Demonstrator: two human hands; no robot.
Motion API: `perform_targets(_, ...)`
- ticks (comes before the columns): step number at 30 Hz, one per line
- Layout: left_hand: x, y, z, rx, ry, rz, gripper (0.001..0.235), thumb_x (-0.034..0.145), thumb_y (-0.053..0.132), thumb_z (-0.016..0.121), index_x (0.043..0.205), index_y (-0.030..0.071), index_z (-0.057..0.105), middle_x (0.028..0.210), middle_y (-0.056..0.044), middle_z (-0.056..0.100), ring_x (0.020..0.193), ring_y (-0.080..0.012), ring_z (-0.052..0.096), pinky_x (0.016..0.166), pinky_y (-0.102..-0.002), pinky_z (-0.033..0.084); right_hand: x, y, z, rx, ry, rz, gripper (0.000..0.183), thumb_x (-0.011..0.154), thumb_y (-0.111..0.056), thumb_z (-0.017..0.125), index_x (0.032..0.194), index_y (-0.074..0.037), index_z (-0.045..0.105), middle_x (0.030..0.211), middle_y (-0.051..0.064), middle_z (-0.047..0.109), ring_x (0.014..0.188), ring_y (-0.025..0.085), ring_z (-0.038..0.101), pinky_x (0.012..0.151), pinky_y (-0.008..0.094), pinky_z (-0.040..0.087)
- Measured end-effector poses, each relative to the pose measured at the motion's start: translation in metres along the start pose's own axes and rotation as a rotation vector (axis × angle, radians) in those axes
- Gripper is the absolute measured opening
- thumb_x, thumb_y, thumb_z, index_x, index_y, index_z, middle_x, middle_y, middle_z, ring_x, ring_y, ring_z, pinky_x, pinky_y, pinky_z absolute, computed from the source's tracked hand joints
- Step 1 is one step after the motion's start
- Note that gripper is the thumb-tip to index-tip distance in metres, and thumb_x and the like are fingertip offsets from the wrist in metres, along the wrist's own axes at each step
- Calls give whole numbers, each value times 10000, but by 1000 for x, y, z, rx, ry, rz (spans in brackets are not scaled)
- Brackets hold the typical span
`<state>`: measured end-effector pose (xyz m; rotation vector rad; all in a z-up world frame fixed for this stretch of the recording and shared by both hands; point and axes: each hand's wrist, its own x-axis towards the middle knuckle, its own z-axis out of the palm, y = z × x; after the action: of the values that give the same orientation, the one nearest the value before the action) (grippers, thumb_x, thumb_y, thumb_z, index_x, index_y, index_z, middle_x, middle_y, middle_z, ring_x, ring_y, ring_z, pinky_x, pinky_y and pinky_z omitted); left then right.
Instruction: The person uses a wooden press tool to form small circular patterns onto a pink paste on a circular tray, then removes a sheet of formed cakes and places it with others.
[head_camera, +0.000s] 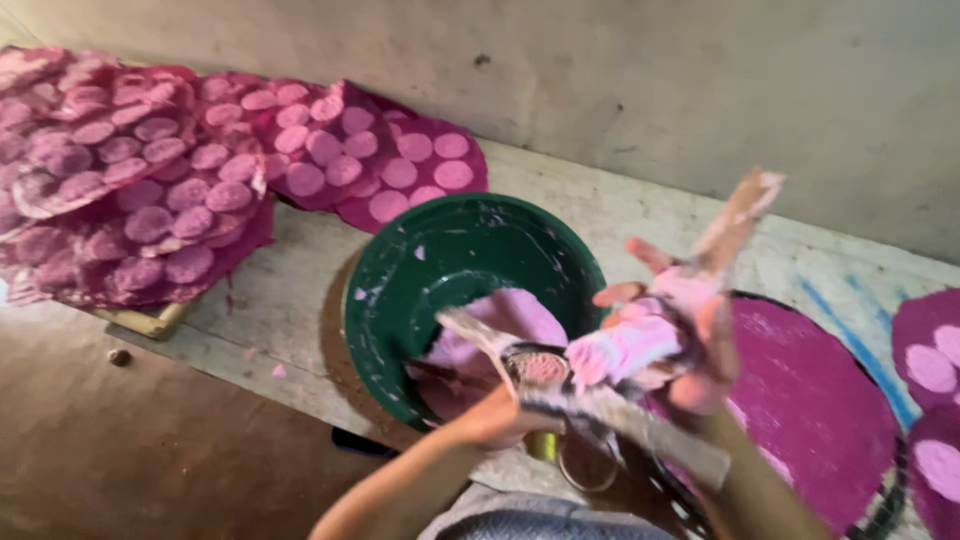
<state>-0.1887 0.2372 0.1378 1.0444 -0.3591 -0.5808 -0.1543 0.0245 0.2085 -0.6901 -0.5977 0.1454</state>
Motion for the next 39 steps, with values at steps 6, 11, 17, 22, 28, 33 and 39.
perform_targets(6,6,25,40,772,40,20,379,739,177,881,1048,81,683,912,-55,724,816,-152,684,718,-314,565,-61,-87,-10,-1283,-273,-224,672,958,-361,694,1526,-108,441,1350,286,632,1115,415,695,915,458,596)
perform_targets(11,32,-8,81,1021,-179,290,340,848,216,833,1166,154,728,1005,-57,712,902,-214,699,777,-362,539,-102,-93,-17,-1481,-474,-332,693,973,-242,647,1572,-203,301,1428,284,584,1286,461,655,999,455,607)
perform_targets(17,74,-48,109,791,-113,118,370,844,274,826,1175,154,710,1085,-63,748,1015,-231,739,883,-359,580,-123,-96,-42,-1502,-167,-116,808,896,-227,688,1596,-103,304,1437,261,583,1349,430,597,1190,541,413)
perform_targets(22,126,-71,91,637,-203,309,420,844,278,826,1190,93,675,1105,-80,734,1050,-205,719,967,-348,574,-147,-162,-126,-504,14,869,1036,848,-370,805,1598,0,193,1479,336,470,1361,443,531,1130,546,418)
perform_targets(28,185,-107,61,140,-163,68,999,738,172,833,1549,128,252,1477,-207,407,1295,-289,518,1031,-441,519,-210,-153,-159,-627,345,985,995,678,-363,818,1513,-40,385,1284,182,641,1161,321,634,1002,478,510)
perform_targets(33,204,-135,22,-30,436,-35,1097,850,216,720,1656,164,-23,1636,-227,166,1516,-303,215,1212,-450,225,-211,-163,-179,-718,472,690,899,711,-343,776,1468,-8,427,1123,174,680,1089,289,669,969,443,538)
perform_targets(39,191,-162,18,497,557,229,1060,914,176,717,1607,-22,-60,1674,-272,51,1576,-321,53,1274,-413,27,-225,-168,-204,-776,577,627,980,843,-298,789,1661,-49,309,1323,180,673,941,161,554,646,263,369)
